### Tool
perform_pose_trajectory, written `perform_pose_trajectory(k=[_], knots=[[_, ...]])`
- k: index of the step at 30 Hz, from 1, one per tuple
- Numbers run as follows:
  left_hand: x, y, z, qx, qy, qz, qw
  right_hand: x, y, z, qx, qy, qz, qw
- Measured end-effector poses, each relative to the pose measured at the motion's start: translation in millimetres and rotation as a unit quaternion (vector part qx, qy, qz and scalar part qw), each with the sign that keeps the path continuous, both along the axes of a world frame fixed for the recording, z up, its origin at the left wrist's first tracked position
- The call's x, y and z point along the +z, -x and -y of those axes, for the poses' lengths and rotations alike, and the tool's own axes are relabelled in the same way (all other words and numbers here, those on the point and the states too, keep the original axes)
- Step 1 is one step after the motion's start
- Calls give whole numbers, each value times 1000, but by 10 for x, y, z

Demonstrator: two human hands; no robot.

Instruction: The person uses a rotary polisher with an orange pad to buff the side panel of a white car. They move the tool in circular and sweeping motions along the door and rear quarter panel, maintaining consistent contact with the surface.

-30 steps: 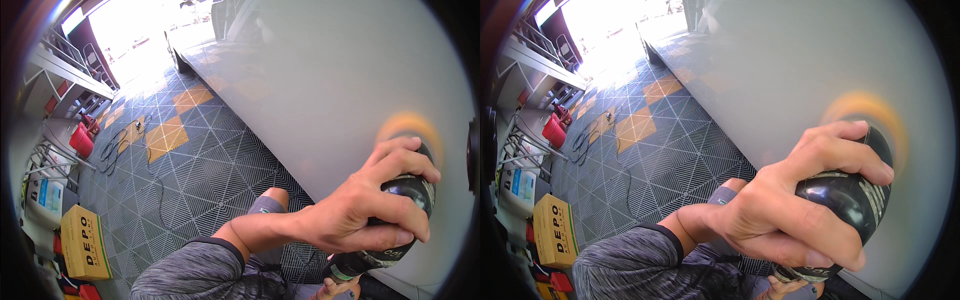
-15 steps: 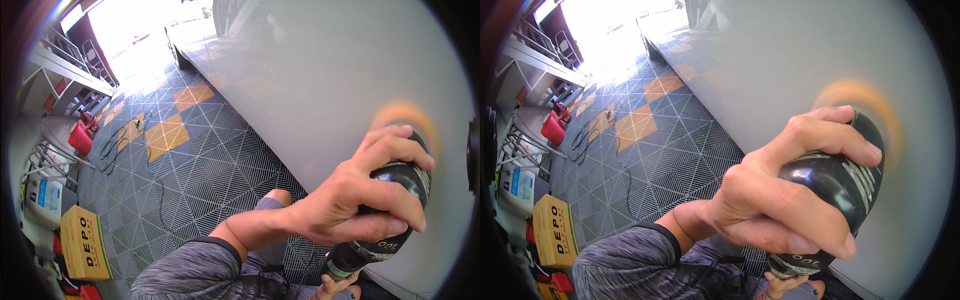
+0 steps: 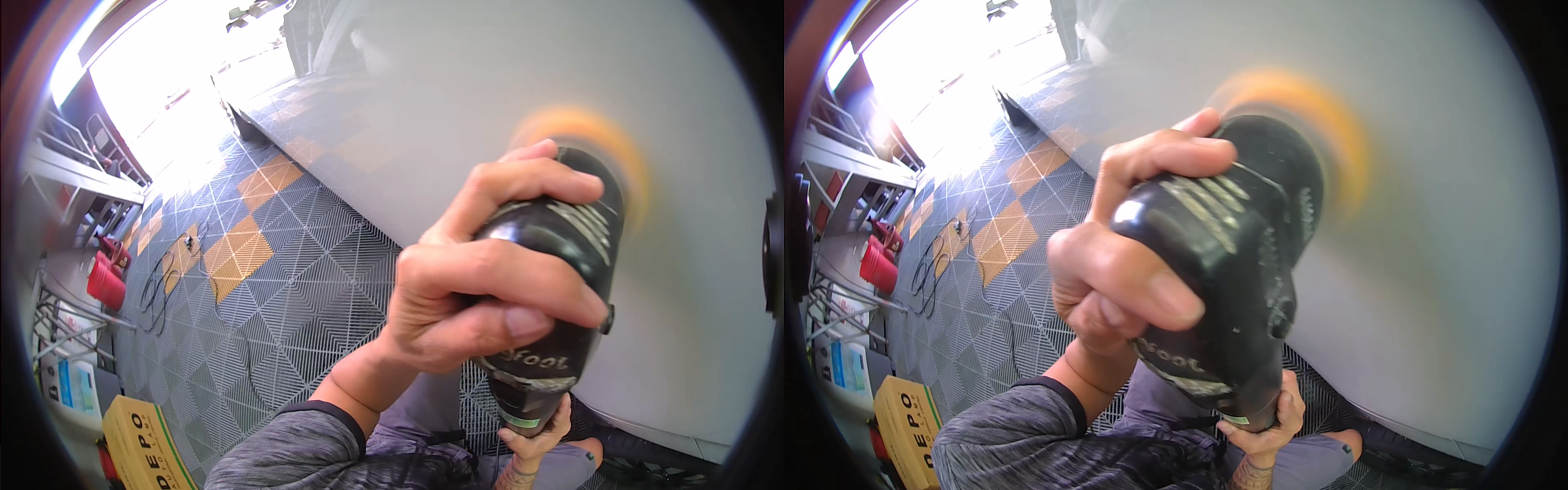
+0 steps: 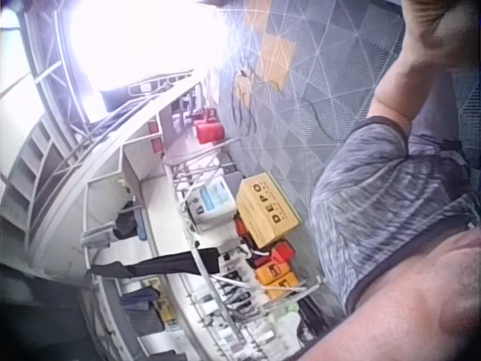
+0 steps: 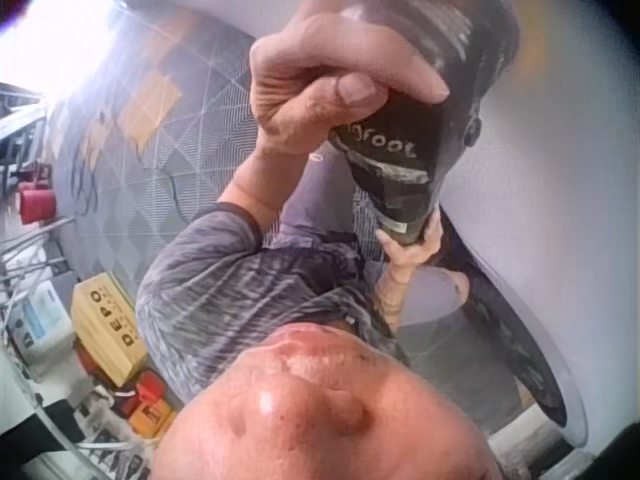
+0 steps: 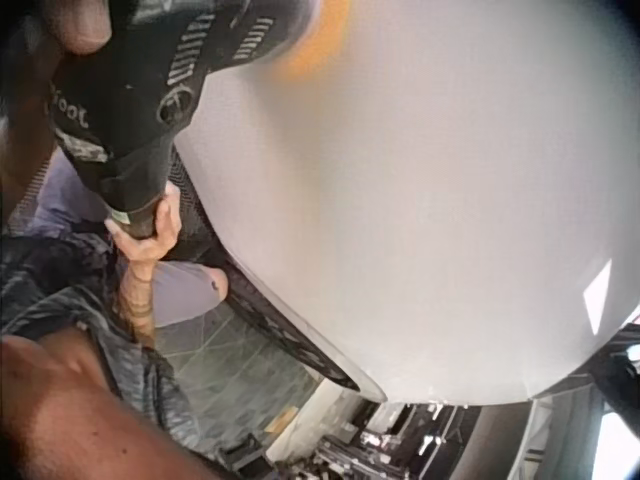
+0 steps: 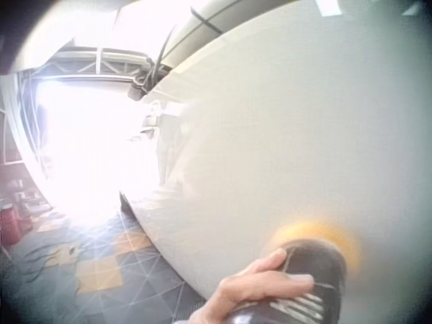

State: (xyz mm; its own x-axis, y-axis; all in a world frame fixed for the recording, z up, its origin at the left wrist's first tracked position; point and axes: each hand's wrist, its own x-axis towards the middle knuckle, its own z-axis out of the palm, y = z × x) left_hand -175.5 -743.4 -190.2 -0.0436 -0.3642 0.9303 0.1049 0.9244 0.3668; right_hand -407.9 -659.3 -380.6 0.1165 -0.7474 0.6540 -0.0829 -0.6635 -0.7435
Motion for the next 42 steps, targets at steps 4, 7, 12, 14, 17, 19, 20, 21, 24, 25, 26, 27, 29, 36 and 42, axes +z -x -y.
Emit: perform_pose_trajectory(k=[4, 7, 12, 14, 17, 19, 20, 21, 24, 25, 26, 27, 29, 36, 42], knots=[[-55, 8, 75, -3, 1, -45, 999, 191, -107, 140, 20, 46, -5, 999], [-101, 89, 132, -38, 5, -153, 988, 325, -215, 231, 28, 72, 14, 997], [-122, -41, 154, -7, -20, -172, 985, 401, -318, 249, 45, 40, 23, 998], [-121, -28, 148, -10, -42, -201, 979, 419, -307, 295, 50, 54, -4, 997], [-92, -65, 113, -9, -95, -216, 972, 432, -418, 325, 58, 71, 31, 995], [-91, -132, 131, -15, -116, -239, 964, 470, -466, 345, 65, 74, 30, 995], [-89, -161, 144, -19, -126, -251, 960, 481, -488, 352, 69, 76, 30, 994], [-90, -194, 172, -28, -123, -265, 956, 488, -512, 357, 68, 75, 30, 994], [-34, -141, 164, -14, -129, -309, 942, 492, -569, 369, 64, 71, 26, 995], [-26, -145, 171, -15, -133, -321, 937, 494, -577, 371, 61, 67, 20, 996], [-30, -134, 184, -16, -129, -331, 935, 493, -587, 374, 58, 63, 14, 996], [-19, -129, 180, -15, -122, -340, 932, 503, -608, 373, 57, 65, 19, 996], [-2, -112, 176, -7, -101, -346, 933, 518, -646, 373, 53, 69, 27, 996], [-77, -422, 221, -31, -118, -320, 939, 538, -744, 426, 66, 67, 3, 996], [-57, -582, 275, -44, -119, -342, 931, 671, -875, 475, 55, 48, -11, 997]])
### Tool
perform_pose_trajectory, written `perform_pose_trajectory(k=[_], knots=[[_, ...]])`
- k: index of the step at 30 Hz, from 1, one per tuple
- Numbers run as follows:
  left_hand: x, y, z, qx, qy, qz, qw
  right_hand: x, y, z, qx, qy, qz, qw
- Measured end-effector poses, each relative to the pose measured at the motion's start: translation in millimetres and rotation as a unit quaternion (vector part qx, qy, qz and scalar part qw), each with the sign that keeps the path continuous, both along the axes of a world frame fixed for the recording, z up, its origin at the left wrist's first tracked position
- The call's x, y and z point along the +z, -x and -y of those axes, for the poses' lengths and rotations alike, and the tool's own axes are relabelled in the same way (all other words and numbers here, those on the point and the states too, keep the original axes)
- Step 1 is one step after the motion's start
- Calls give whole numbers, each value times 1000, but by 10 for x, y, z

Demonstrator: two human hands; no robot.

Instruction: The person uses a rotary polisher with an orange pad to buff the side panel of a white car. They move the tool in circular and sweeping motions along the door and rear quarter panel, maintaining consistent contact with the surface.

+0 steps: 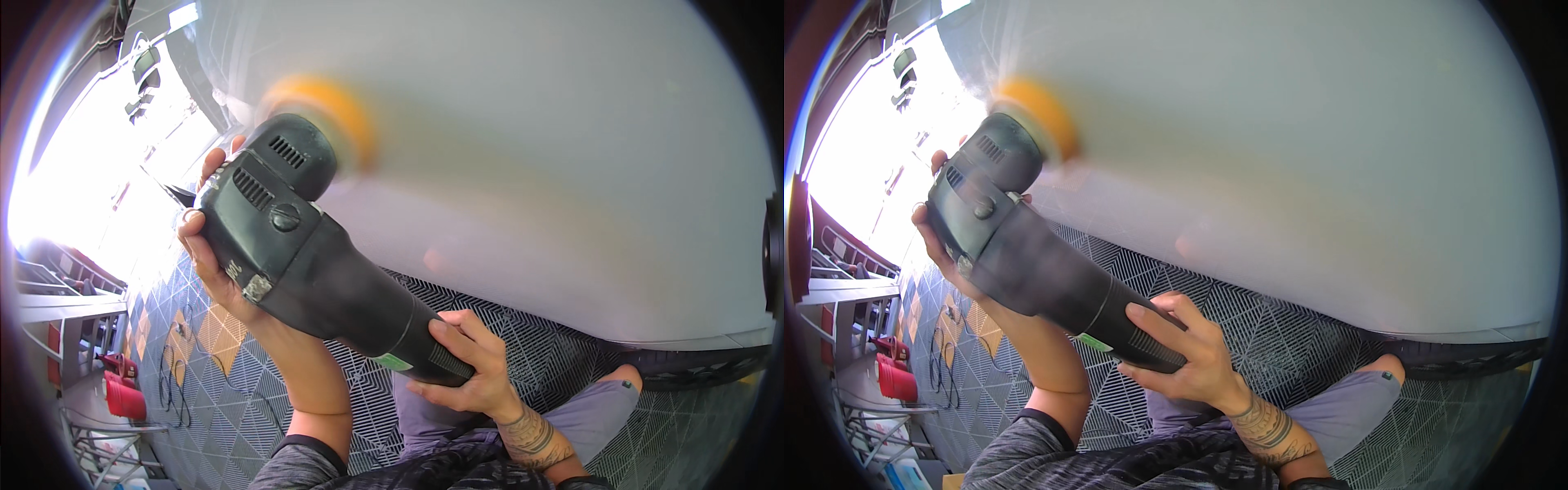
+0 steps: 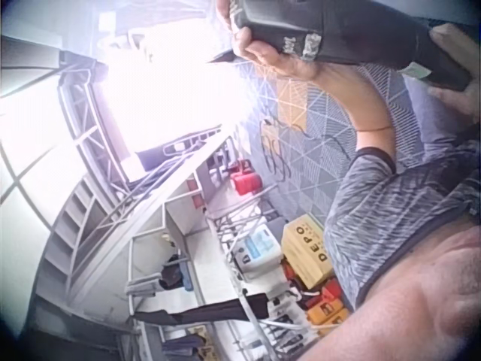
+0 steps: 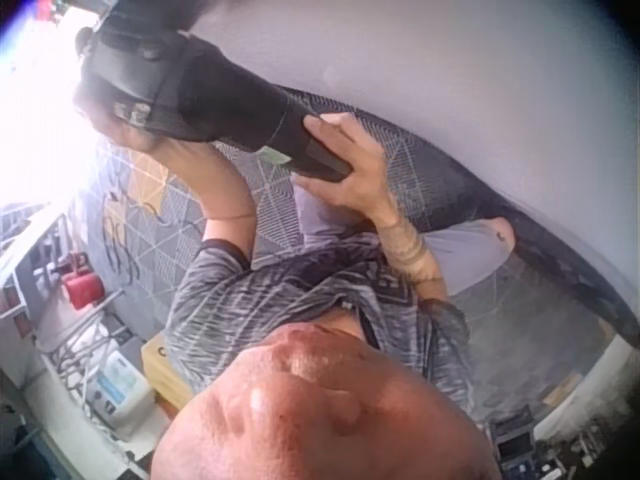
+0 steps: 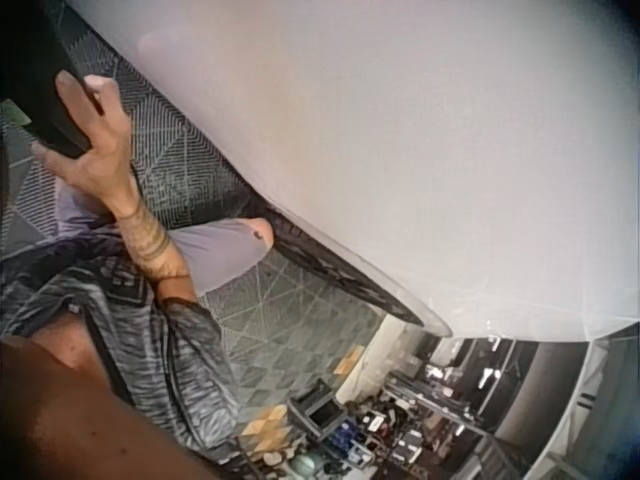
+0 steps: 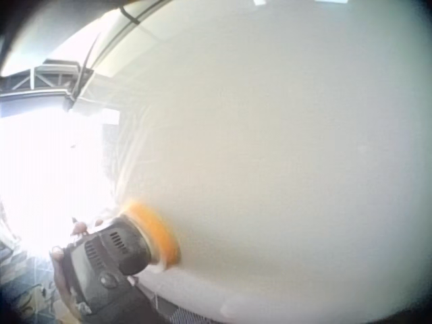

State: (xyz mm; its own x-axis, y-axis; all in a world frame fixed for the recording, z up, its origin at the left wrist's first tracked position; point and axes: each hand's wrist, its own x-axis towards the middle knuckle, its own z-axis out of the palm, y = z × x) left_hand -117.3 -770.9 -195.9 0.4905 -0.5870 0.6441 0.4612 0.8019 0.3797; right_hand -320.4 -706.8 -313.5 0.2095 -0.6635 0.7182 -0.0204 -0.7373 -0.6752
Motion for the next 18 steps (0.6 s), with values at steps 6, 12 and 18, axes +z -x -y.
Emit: perform_pose_trajectory(k=[6, 12, 18], knots=[[-14, -222, 63, -68, 36, 11, 997, 47, -130, 67, -5, 9, -16, 1000], [-60, -574, 123, -108, 40, 51, 992, 109, -257, 131, -13, 31, -32, 999], [28, -785, 176, -215, 75, 64, 972, 153, -406, 181, 20, 8, -12, 1000]])
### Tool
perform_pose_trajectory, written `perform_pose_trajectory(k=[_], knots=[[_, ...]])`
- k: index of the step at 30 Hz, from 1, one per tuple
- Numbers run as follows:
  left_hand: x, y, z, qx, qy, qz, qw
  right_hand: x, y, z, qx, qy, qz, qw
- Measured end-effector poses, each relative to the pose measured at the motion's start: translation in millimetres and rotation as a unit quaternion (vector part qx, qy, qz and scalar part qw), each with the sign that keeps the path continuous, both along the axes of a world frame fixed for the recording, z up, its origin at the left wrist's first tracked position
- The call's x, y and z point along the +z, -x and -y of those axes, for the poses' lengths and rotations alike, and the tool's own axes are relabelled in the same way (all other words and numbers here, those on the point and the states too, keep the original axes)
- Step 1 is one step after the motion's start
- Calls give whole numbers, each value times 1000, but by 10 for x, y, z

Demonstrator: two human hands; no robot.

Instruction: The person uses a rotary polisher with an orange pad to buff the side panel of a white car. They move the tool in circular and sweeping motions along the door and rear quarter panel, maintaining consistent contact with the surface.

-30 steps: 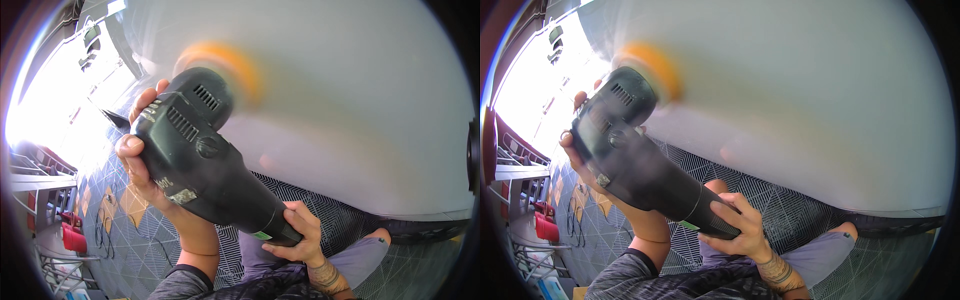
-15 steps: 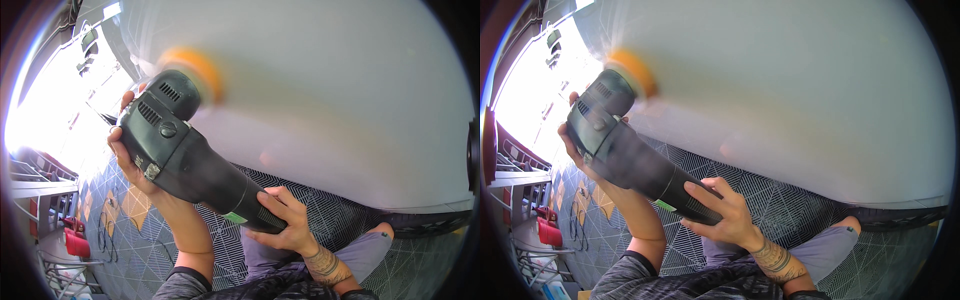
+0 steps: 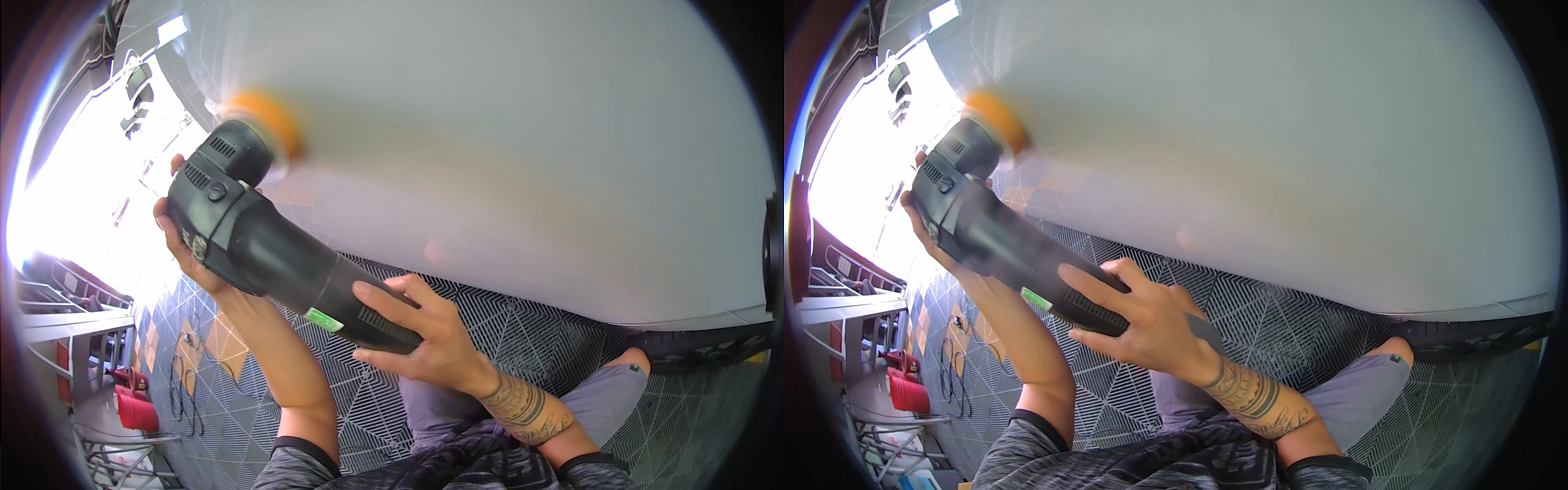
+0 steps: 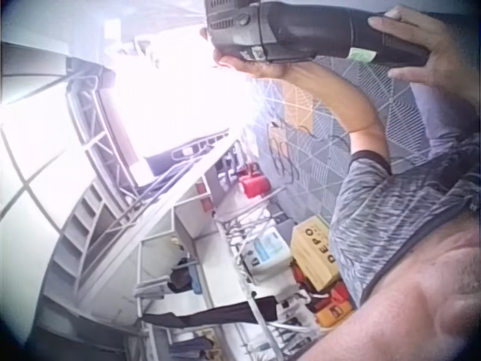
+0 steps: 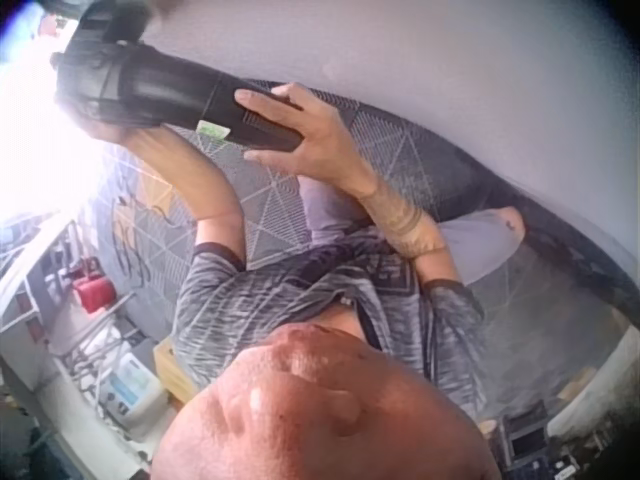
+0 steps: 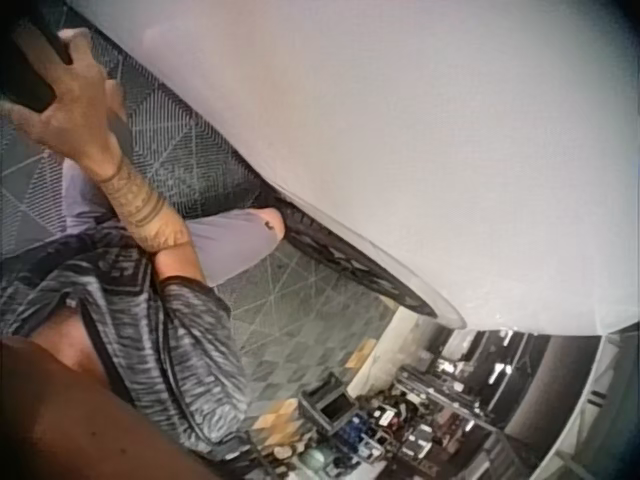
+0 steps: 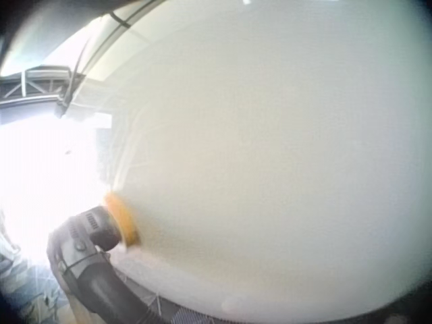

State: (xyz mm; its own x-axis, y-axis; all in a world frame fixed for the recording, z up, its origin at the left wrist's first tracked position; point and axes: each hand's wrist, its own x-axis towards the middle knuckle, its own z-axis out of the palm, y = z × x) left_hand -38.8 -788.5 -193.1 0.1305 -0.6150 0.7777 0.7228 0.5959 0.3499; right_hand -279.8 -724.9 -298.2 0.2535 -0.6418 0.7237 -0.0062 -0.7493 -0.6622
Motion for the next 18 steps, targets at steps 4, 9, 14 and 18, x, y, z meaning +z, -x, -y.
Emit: perform_pose_trajectory(k=[4, 9, 14, 18], knots=[[103, -200, 85, 41, 23, 41, 998, 136, -108, 110, 17, 28, 24, 999], [173, -404, 112, 125, 11, 64, 990, 179, -236, 188, 12, 39, 19, 999], [-9, -419, 61, 156, -54, 29, 986, 83, -206, 138, 21, -4, -19, 1000], [-193, -465, 22, 130, -64, 45, 988, -50, -193, 78, 7, -12, -24, 1000]])
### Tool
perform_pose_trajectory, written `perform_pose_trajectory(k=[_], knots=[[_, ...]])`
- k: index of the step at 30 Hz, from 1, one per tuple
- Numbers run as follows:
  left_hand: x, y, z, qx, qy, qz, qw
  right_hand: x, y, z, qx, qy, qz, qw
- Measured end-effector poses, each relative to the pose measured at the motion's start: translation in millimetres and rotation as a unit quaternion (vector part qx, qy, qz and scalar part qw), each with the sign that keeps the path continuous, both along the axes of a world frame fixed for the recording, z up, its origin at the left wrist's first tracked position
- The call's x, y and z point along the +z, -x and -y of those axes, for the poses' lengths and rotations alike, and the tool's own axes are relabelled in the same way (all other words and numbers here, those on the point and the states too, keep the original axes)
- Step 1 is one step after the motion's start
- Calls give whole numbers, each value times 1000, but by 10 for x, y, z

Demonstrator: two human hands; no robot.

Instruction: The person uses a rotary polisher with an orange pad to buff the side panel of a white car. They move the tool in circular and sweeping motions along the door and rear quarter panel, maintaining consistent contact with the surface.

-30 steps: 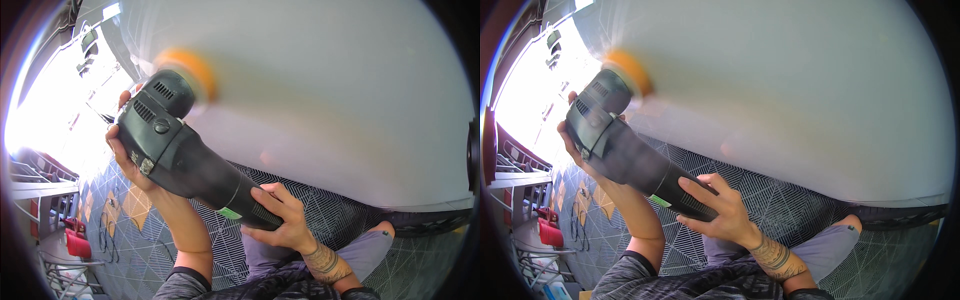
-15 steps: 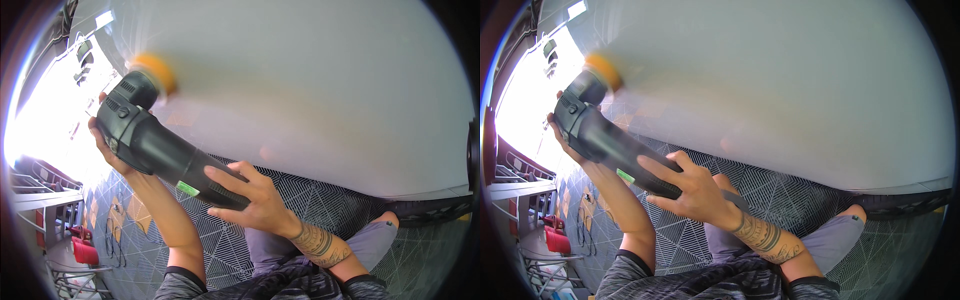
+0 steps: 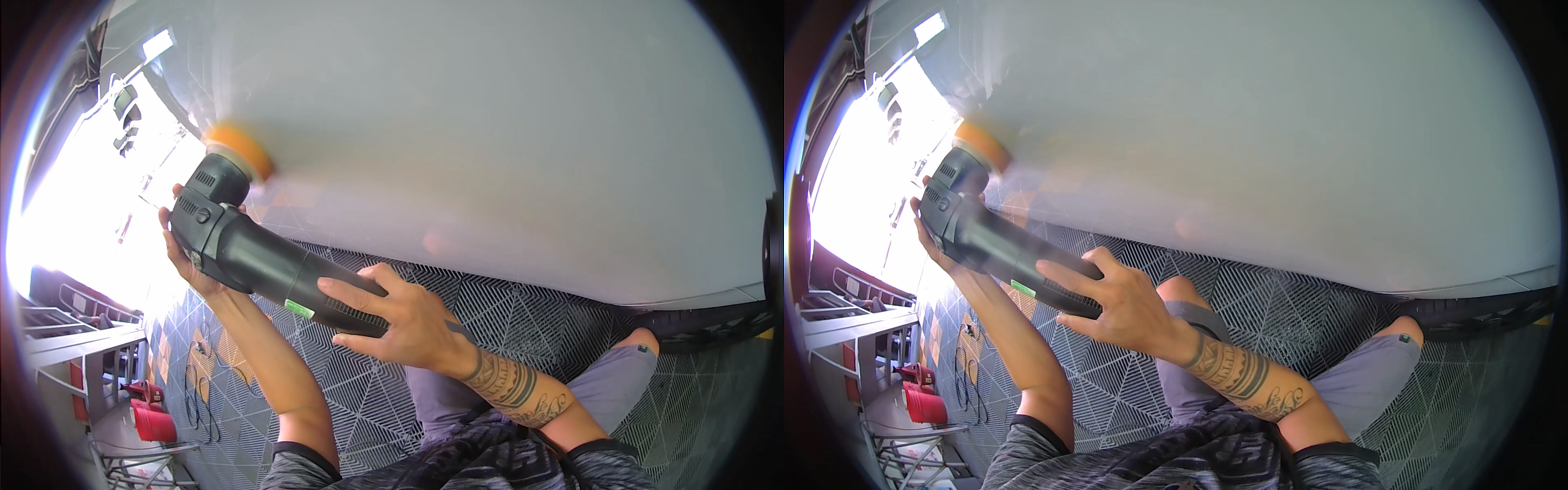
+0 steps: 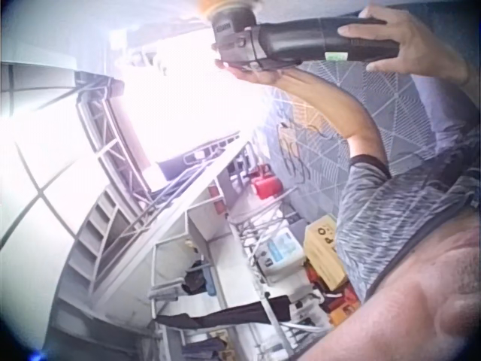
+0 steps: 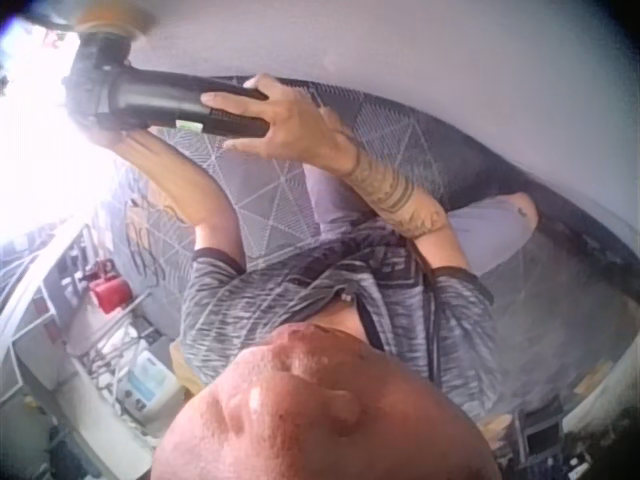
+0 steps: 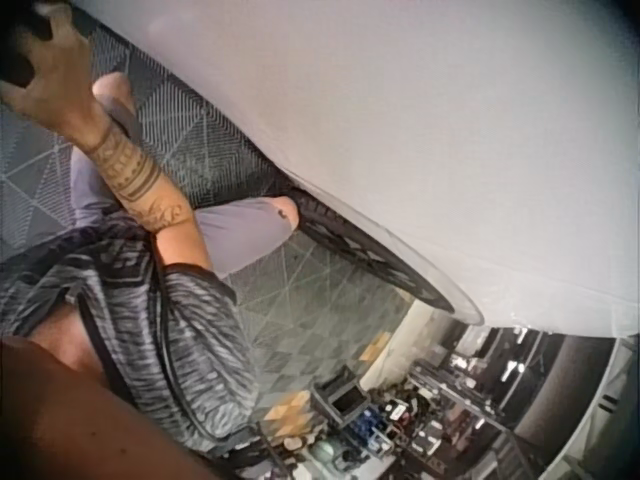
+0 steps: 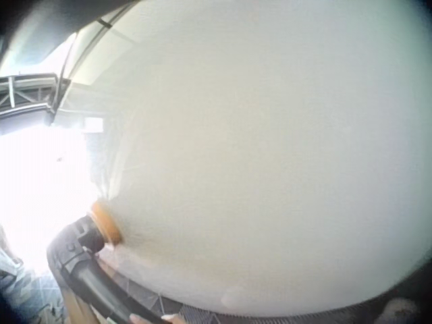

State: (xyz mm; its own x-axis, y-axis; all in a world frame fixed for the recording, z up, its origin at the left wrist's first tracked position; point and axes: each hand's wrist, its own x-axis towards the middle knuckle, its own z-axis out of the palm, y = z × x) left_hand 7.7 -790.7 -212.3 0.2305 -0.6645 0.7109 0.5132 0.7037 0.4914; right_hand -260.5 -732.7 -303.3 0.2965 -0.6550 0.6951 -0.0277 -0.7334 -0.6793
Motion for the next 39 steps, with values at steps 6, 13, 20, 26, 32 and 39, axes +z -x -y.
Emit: perform_pose_trajectory(k=[6, 13, 20, 26, 32, 39], knots=[[-204, 76, -5, -10, -2, 2, 1000, -117, 135, -36, -8, -17, -19, 1000], [-371, 207, -59, -30, 6, -20, 999, -244, 246, -96, -17, -19, -16, 1000], [-458, 269, -81, -69, 8, -6, 998, -345, 365, -156, -16, -20, 0, 1000], [-514, 382, -115, -84, 16, -24, 996, -410, 461, -209, -34, -12, -16, 999], [-506, 543, -181, -50, -6, -27, 998, -463, 559, -248, -30, -17, 0, 999], [-499, 730, -214, -46, 1, -7, 999, -491, 708, -276, -51, 6, -21, 998]])
